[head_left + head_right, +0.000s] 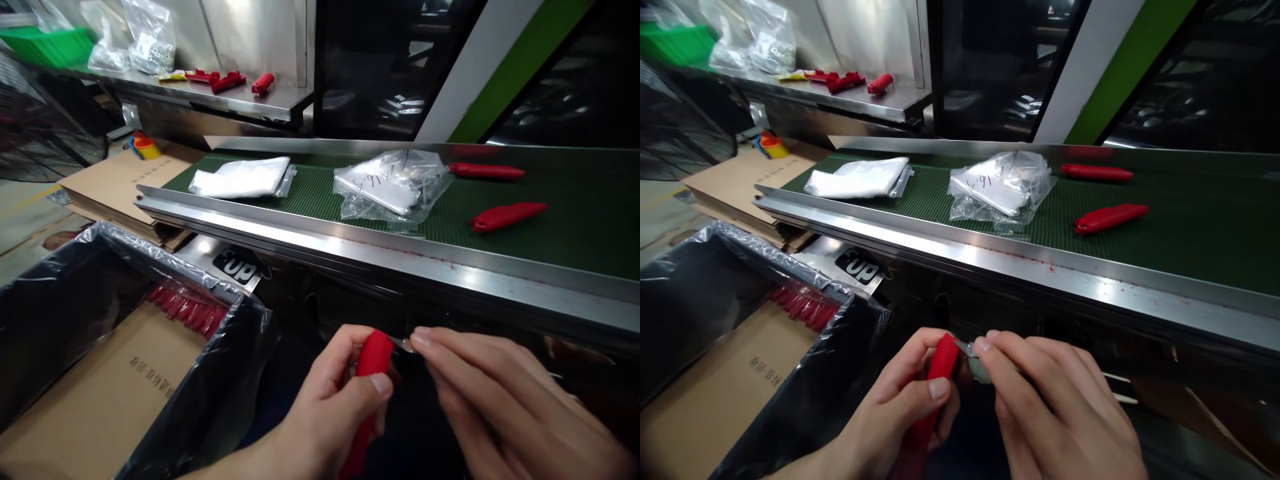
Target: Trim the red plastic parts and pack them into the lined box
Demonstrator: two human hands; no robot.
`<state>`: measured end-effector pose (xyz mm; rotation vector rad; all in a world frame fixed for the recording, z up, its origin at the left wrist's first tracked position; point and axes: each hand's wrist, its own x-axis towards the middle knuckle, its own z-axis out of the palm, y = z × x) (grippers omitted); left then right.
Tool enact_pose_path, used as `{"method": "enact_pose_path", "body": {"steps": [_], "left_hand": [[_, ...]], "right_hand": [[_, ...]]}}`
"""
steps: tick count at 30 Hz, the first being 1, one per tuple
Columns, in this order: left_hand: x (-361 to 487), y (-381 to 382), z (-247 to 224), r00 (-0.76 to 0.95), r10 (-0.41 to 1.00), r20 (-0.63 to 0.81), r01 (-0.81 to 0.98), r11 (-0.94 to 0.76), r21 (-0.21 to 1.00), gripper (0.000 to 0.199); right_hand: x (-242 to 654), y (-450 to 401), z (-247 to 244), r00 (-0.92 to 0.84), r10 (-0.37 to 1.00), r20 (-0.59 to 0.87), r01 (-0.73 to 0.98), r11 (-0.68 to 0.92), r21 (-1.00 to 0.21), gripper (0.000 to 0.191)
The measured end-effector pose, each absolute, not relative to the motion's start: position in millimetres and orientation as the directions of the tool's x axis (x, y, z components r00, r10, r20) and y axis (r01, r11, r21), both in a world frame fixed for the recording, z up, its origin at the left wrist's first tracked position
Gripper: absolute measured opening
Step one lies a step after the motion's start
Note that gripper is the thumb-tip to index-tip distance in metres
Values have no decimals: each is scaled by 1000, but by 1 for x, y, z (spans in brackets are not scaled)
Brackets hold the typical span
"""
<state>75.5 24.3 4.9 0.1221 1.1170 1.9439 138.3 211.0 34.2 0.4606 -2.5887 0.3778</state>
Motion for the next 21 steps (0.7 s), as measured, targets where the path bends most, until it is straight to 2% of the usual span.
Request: {"method": "enact_pose_path", "body": {"steps": [6,12,18,21], "left_hand": [[76,22,5,-617,718,-323,-632,-207,747,24],[73,26,8,-596,697,-398,-685,-182,706,29],[66,26,12,-580,686,-439,-728,-196,657,30],[60,28,17,-608,677,-414,-701,-213,681,28]], "right_hand": [[138,211,31,-826,-244,508,-379,908,-180,38],[139,212,31,-826,-253,504,-391,901,-189,39],[144,208,26,-806,-320,498,-447,881,-158,36],[149,199,22,-811,-292,507,-442,874,-203,37]]}}
